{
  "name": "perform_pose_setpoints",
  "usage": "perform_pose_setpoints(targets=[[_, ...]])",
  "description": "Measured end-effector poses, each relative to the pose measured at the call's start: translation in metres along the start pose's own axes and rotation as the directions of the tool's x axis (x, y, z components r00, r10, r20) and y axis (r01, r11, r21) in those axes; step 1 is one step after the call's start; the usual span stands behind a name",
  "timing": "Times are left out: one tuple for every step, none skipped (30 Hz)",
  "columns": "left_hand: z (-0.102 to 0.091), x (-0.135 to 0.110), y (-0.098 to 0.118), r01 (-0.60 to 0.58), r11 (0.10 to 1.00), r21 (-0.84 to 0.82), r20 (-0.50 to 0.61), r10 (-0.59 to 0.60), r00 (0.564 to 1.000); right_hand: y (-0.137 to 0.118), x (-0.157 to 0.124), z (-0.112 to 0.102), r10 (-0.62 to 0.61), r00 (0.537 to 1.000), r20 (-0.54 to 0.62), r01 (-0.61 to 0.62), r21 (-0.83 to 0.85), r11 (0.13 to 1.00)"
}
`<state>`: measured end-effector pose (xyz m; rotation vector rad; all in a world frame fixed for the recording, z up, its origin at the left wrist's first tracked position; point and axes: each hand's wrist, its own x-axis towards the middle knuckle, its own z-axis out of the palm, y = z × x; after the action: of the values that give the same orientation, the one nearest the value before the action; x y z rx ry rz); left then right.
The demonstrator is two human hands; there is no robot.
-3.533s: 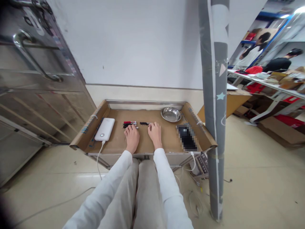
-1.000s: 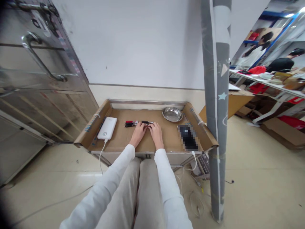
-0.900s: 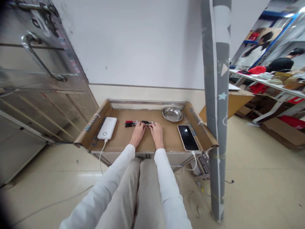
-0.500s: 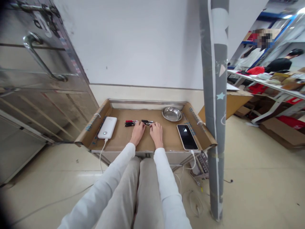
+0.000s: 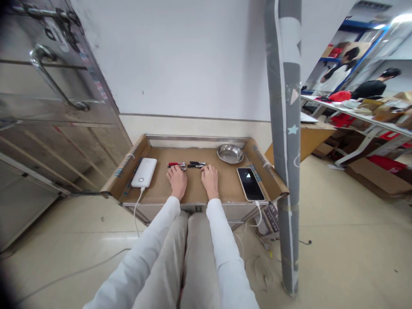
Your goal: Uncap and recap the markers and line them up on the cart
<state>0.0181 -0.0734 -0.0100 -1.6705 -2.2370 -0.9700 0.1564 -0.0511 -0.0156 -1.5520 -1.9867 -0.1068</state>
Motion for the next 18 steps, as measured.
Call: perform_pose_setpoints(targets=[[0.0,0.0,0.0,-0.016,1.0,-0.001,0.021,0.016,1.0,0.0,0.0,0.0,0.0,1.0,-0.002,0.0,-0.004,1.0],[-0.001,-0.001,0.0,-0.039,0.999,-0.01,0.042,0.039,0.998,-0.001,-0.001,-0.001,-0.003,1.0,-0.003,0.003,-0.006,1.0],[-0.001,-0.001,0.0,-0.063,0.998,-0.023,0.062,0.064,0.996,-0.001,-0.001,-0.001,-0.011,1.0,-0.003,0.011,-0.003,1.0],[-0.001,-0.001,0.0,-0.086,0.996,-0.033,0.08,0.088,0.993,-0.002,-0.002,-0.002,-0.024,1.0,0.0,0.024,0.008,1.0],[-0.001,-0.001,0.001,-0.105,0.994,-0.038,0.095,0.109,0.99,-0.003,-0.002,-0.003,-0.043,0.999,0.006,0.043,0.026,0.999],[-0.001,-0.002,0.001,-0.124,0.992,-0.036,0.106,0.128,0.986,-0.004,-0.002,-0.004,-0.067,0.998,0.014,0.066,0.049,0.997],[0.0,-0.002,0.0,-0.14,0.99,-0.028,0.114,0.142,0.983,-0.005,-0.002,-0.005,-0.092,0.995,0.024,0.09,0.074,0.993],[0.001,-0.002,0.0,-0.152,0.988,-0.019,0.117,0.153,0.981,-0.006,-0.003,-0.006,-0.114,0.993,0.033,0.111,0.099,0.989],[0.002,-0.002,0.0,-0.161,0.987,-0.012,0.115,0.161,0.98,-0.007,-0.003,-0.007,-0.13,0.991,0.039,0.124,0.119,0.985],[0.003,-0.001,-0.001,-0.167,0.986,-0.013,0.11,0.168,0.98,-0.008,-0.003,-0.008,-0.137,0.99,0.043,0.13,0.135,0.982],[0.005,-0.001,-0.001,-0.173,0.985,-0.024,0.103,0.174,0.979,-0.008,-0.003,-0.008,-0.137,0.989,0.045,0.129,0.147,0.981],[0.006,0.0,-0.001,-0.179,0.983,-0.046,0.096,0.183,0.978,-0.008,-0.003,-0.009,-0.134,0.99,0.045,0.126,0.155,0.98],[0.008,0.001,-0.001,-0.189,0.979,-0.078,0.091,0.196,0.976,-0.008,-0.003,-0.009,-0.129,0.991,0.044,0.121,0.162,0.979],[0.008,0.002,-0.002,-0.205,0.972,-0.115,0.089,0.215,0.973,-0.008,-0.003,-0.009,-0.126,0.991,0.041,0.117,0.17,0.979],[0.009,0.003,-0.001,-0.223,0.963,-0.153,0.093,0.239,0.967,-0.008,-0.003,-0.01,-0.124,0.992,0.038,0.115,0.179,0.977],[0.008,0.003,-0.001,-0.24,0.952,-0.189,0.103,0.262,0.96,-0.008,-0.003,-0.01,-0.122,0.992,0.033,0.113,0.192,0.975],[0.007,0.004,0.0,-0.252,0.942,-0.221,0.119,0.283,0.952,-0.008,-0.003,-0.01,-0.12,0.992,0.027,0.112,0.212,0.971],[0.006,0.004,0.0,-0.262,0.932,-0.252,0.139,0.302,0.943,-0.008,-0.002,-0.011,-0.119,0.993,0.02,0.111,0.237,0.965]])
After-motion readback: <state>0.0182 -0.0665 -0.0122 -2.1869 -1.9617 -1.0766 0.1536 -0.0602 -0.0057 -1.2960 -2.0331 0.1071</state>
